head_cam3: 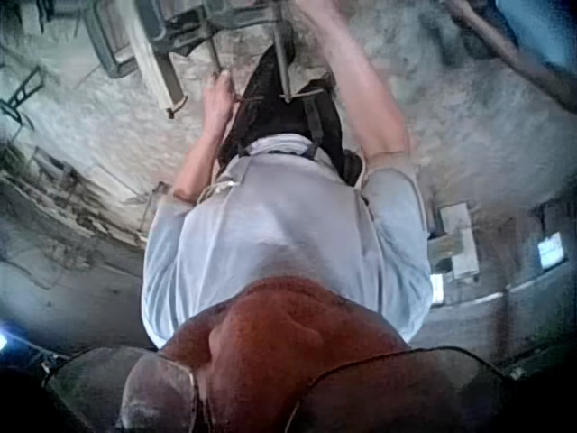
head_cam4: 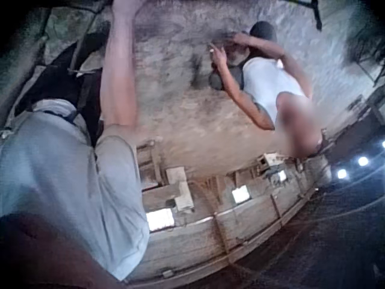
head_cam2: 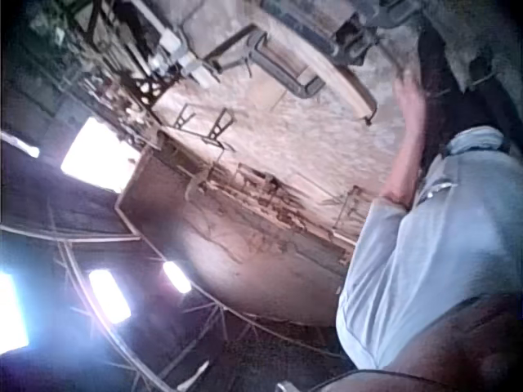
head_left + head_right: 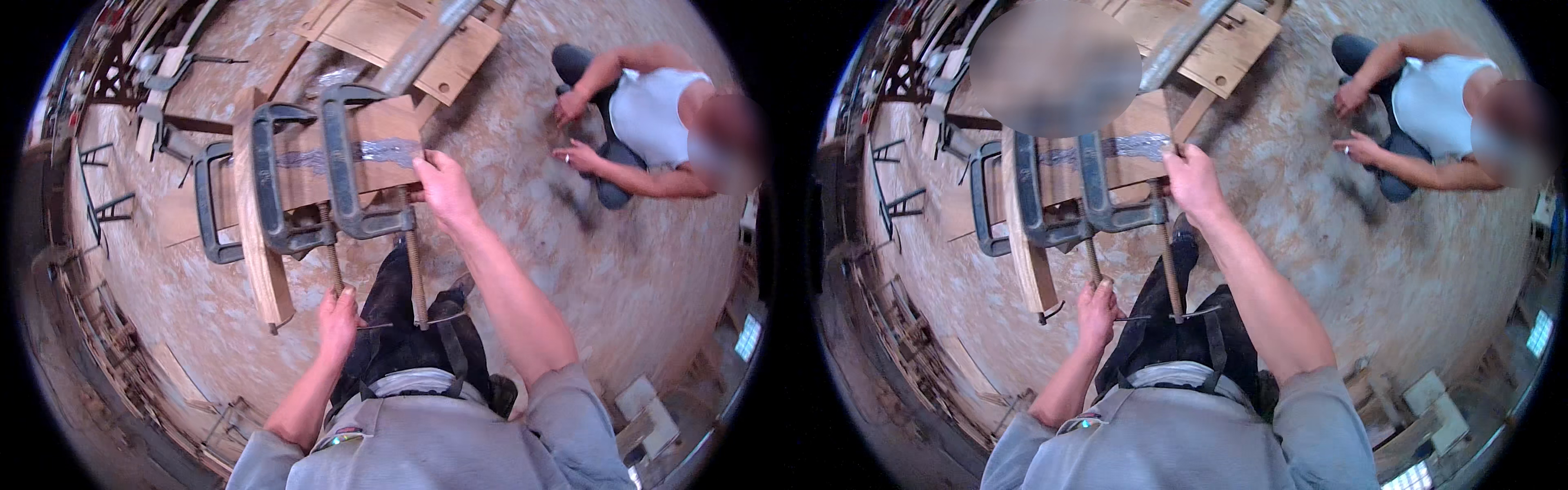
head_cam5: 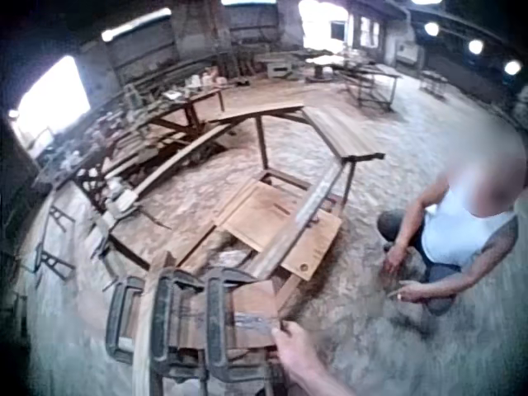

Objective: The person assembles a wooden structure by clamping two pieces of wood together. They use multiple C-clamps to secure the pieces, adjusting the clamps to ensure a tight fit. The person then carries the clamped assembly to a workbench and places it down.

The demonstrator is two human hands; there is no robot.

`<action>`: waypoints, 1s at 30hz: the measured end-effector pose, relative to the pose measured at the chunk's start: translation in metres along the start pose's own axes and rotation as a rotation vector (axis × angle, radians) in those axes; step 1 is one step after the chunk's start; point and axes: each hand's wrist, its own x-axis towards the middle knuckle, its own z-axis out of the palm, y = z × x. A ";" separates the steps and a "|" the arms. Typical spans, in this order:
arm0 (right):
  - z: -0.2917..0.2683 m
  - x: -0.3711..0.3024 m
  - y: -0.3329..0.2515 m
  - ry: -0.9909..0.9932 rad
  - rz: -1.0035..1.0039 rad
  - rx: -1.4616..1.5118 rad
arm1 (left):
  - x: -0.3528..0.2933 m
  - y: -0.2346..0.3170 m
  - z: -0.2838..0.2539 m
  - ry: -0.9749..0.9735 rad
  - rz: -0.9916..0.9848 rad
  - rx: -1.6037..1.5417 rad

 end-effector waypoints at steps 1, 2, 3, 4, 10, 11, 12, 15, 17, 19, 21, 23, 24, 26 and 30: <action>-0.004 -0.004 -0.003 -0.010 0.048 -0.017 | -0.004 0.002 -0.003 -0.014 -0.014 -0.043; -0.012 -0.003 -0.003 0.092 -0.179 -0.243 | -0.006 0.005 -0.003 -0.014 -0.013 -0.056; -0.020 -0.002 -0.002 0.196 -0.402 -0.472 | -0.008 0.007 -0.002 -0.014 -0.014 -0.070; -0.028 -0.002 -0.001 0.303 -0.621 -0.704 | -0.009 0.008 0.000 -0.014 -0.015 -0.085; -0.030 -0.010 -0.042 -0.144 -0.874 -0.896 | -0.017 0.025 0.003 -0.001 -0.018 0.009; -0.034 -0.020 -0.050 -0.047 -0.830 -0.765 | -0.021 0.029 0.001 0.019 -0.023 0.003; -0.043 -0.032 -0.055 0.051 -0.787 -0.639 | -0.028 0.035 0.001 0.025 -0.038 0.010; -0.095 -0.065 -0.025 0.176 -0.478 -0.544 | -0.045 0.064 -0.002 0.017 -0.060 0.059; -0.123 -0.089 0.016 0.179 -0.336 -0.510 | -0.058 0.087 -0.007 -0.008 -0.074 0.057; -0.142 -0.123 0.046 0.179 -0.232 -0.522 | -0.064 0.102 -0.016 -0.038 -0.102 0.037; -0.161 -0.149 0.088 0.206 -0.152 -0.510 | -0.069 0.125 -0.025 -0.081 -0.121 -0.065; -0.179 -0.173 0.121 0.246 -0.062 -0.503 | -0.076 0.155 -0.030 -0.122 -0.178 -0.226; -0.188 -0.185 0.132 0.274 -0.017 -0.507 | -0.078 0.171 -0.030 -0.143 -0.213 -0.322; -0.209 -0.205 0.156 0.275 0.018 -0.472 | -0.080 0.199 -0.035 -0.218 -0.261 -0.478; -0.240 -0.231 0.170 0.355 0.088 -0.453 | -0.079 0.243 -0.038 -0.228 -0.289 -0.642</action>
